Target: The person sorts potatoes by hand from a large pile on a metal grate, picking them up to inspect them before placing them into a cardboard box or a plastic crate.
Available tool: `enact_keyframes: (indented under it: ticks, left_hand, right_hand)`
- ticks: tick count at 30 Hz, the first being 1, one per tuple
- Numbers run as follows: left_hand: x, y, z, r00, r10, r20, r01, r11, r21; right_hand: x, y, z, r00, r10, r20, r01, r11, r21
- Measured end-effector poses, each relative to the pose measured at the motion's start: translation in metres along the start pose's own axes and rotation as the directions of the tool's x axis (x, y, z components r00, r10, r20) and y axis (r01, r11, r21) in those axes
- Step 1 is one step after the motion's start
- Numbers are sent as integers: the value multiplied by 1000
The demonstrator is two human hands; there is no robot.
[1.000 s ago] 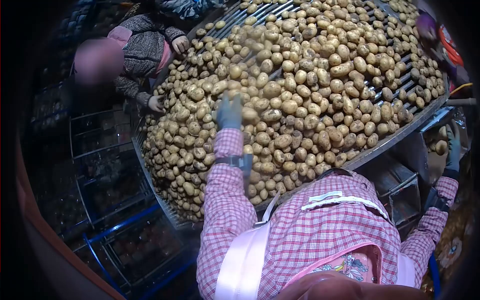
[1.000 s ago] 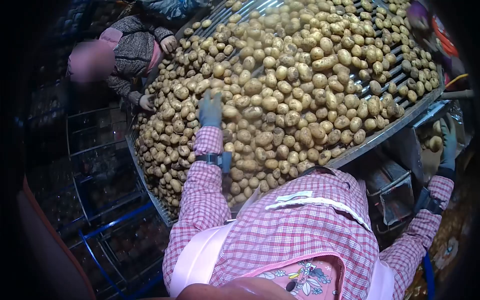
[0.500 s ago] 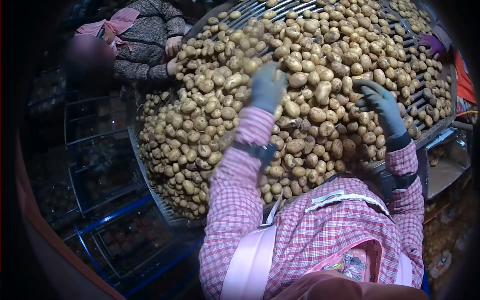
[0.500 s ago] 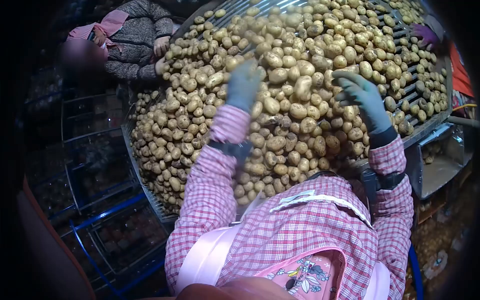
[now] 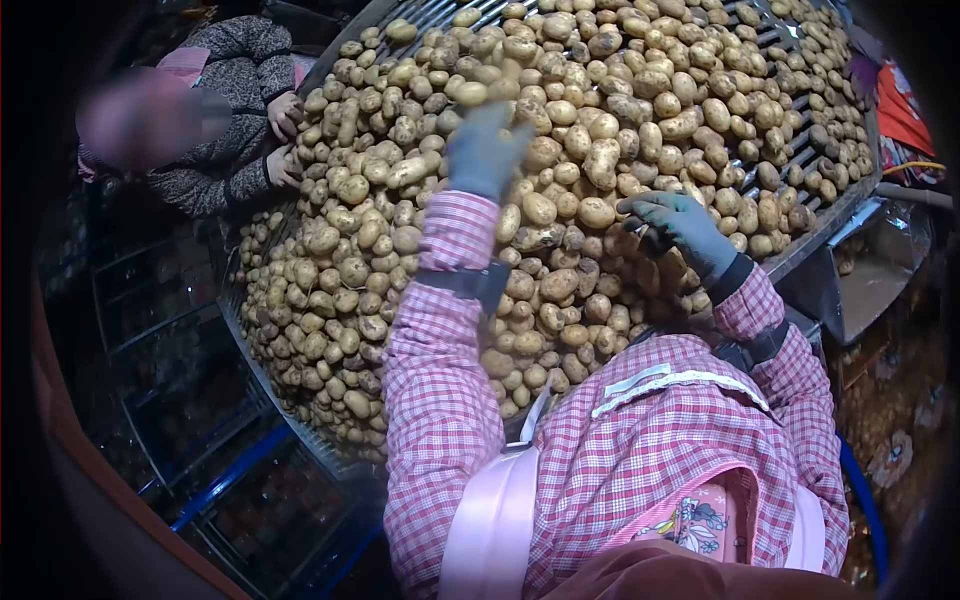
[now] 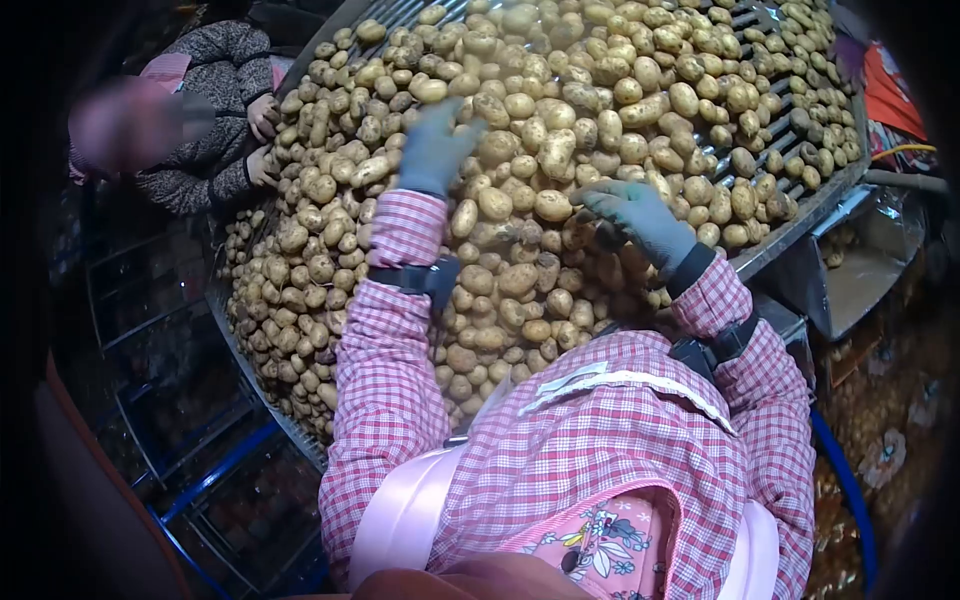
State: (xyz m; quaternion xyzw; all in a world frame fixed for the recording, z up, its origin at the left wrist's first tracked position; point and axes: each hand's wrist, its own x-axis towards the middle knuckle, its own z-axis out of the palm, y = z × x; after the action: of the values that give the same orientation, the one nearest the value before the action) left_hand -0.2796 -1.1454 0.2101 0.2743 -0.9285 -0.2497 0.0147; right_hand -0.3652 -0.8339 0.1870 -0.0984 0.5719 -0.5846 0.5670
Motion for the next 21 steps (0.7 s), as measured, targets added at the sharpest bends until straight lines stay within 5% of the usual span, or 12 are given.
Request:
enact_keyframes:
  ticks: [2,5,8,10,12,13,14,16,17,19,20,21]
  left_hand:
    - [-21,30,33,993,-47,104,27,981,192]
    - [-23,38,33,913,-309,267,403,787,-467]
    - [-46,59,23,945,-108,309,254,838,-483]
    - [-64,75,20,945,201,257,-59,880,-471]
    - [-42,73,14,997,-29,68,52,931,-362]
    - [-24,64,9,989,-151,1,144,946,-292]
    - [-5,56,10,962,-265,-74,242,943,-230]
    - [24,32,47,976,-164,-143,161,986,-33]
    - [33,22,62,979,-108,-172,121,990,67]
    - [49,13,63,969,-246,-33,206,871,-446]
    - [47,23,50,956,-285,65,256,712,-654]
    - [34,32,39,941,-306,147,269,409,-872]
  right_hand:
    - [3,13,0,1000,-17,-7,17,997,73]
    - [0,6,3,1000,-18,22,15,991,131]
    - [-12,-13,19,994,97,-44,-74,925,372]
    - [-14,-8,15,992,98,74,-122,853,508]
    - [-4,14,-2,963,85,255,-221,789,573]
    - [-16,8,4,977,89,194,-189,782,594]
    - [-18,9,-1,976,61,207,-167,820,548]
    - [-23,18,-10,972,14,235,-123,882,454]
    - [-24,18,-9,953,-268,144,280,957,-72]
    - [-27,18,-14,938,-318,141,333,937,-102]
    - [-30,19,-15,930,-340,142,357,927,-114]
    - [-30,16,-18,947,-300,112,299,954,26]
